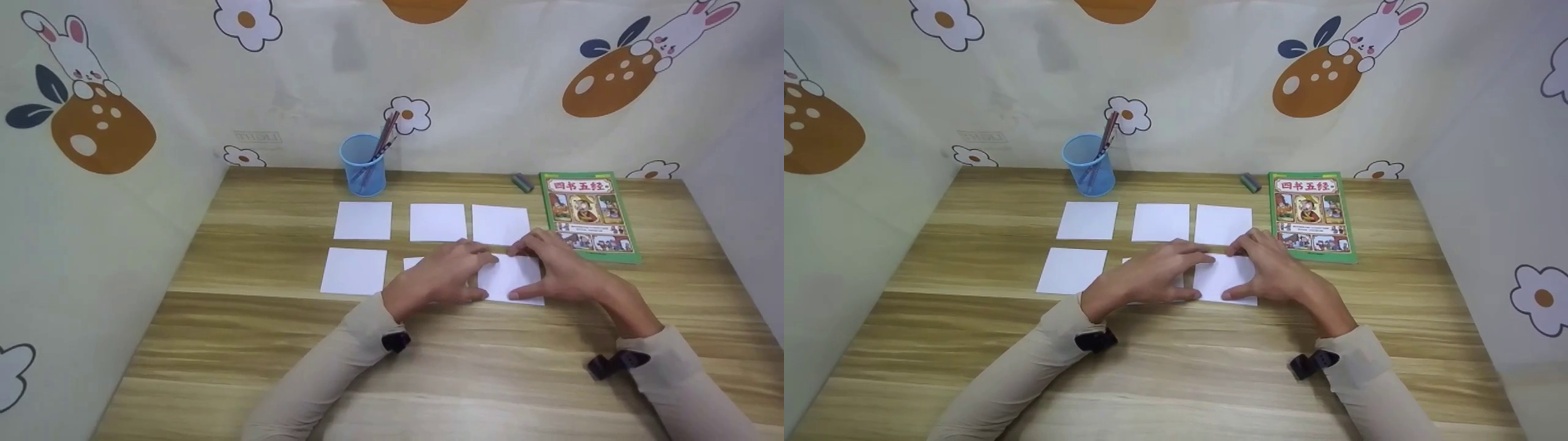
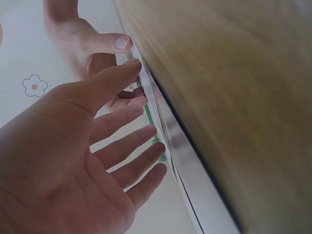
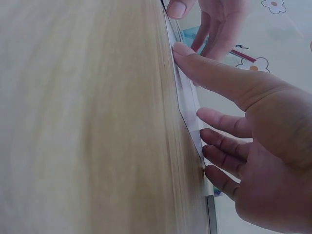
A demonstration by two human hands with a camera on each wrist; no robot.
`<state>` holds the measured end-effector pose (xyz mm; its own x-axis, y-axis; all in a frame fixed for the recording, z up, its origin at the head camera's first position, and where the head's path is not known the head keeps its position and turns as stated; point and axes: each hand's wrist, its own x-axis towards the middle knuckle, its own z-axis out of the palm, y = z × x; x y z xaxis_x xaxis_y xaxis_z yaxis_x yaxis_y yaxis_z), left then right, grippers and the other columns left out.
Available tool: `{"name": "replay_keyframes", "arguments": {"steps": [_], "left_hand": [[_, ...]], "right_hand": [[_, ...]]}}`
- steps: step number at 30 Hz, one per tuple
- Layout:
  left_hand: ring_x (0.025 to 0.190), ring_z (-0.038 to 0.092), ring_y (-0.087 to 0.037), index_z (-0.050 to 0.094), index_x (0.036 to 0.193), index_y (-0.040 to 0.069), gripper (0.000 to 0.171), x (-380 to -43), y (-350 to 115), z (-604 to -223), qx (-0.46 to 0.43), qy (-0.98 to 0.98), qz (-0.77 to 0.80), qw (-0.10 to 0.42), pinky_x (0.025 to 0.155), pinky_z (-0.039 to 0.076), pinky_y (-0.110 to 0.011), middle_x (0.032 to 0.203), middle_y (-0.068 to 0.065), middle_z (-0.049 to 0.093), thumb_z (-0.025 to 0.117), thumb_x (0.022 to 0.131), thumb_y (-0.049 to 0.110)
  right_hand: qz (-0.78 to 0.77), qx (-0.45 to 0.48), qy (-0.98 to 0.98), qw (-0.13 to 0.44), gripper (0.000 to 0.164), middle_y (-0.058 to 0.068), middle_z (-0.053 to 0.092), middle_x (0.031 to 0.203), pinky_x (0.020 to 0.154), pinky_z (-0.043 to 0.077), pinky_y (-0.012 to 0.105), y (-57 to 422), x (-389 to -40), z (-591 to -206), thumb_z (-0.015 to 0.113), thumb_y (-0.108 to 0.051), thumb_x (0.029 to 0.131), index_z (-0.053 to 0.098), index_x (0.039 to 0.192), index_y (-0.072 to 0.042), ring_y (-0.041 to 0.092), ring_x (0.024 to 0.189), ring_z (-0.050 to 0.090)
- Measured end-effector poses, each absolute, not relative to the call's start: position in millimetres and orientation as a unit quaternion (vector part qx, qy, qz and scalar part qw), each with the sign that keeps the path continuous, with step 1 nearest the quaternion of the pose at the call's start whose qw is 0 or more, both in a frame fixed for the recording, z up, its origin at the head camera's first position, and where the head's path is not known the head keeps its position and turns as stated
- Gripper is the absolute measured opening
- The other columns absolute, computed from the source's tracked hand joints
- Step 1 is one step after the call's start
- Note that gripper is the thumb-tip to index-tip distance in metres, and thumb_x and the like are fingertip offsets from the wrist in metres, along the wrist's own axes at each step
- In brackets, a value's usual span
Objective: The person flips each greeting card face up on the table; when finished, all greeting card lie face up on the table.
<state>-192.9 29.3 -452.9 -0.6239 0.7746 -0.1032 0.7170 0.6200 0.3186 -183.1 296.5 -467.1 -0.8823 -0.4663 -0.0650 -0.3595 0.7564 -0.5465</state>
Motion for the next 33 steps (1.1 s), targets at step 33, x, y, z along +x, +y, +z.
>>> {"name": "replay_keyframes", "arguments": {"steps": [33], "left_hand": [[0.116, 0.071, -0.011, 0.064, 0.14, 0.009, 0.042, -193, 34, -450, 0.355, 0.836, 0.397, 0.133, 0.099, 0.06, -0.021, 0.133, -0.005, 0.071, 0.071, 0.106, 0.033]], "right_hand": [[-0.551, -0.15, 0.821, 0.009, 0.035, 0.006, 0.075, 0.131, 0.089, 0.061, 0.024, 296, -186, -458, 0.064, -0.023, 0.11, 0.065, 0.144, -0.012, 0.012, 0.112, 0.074]]}}
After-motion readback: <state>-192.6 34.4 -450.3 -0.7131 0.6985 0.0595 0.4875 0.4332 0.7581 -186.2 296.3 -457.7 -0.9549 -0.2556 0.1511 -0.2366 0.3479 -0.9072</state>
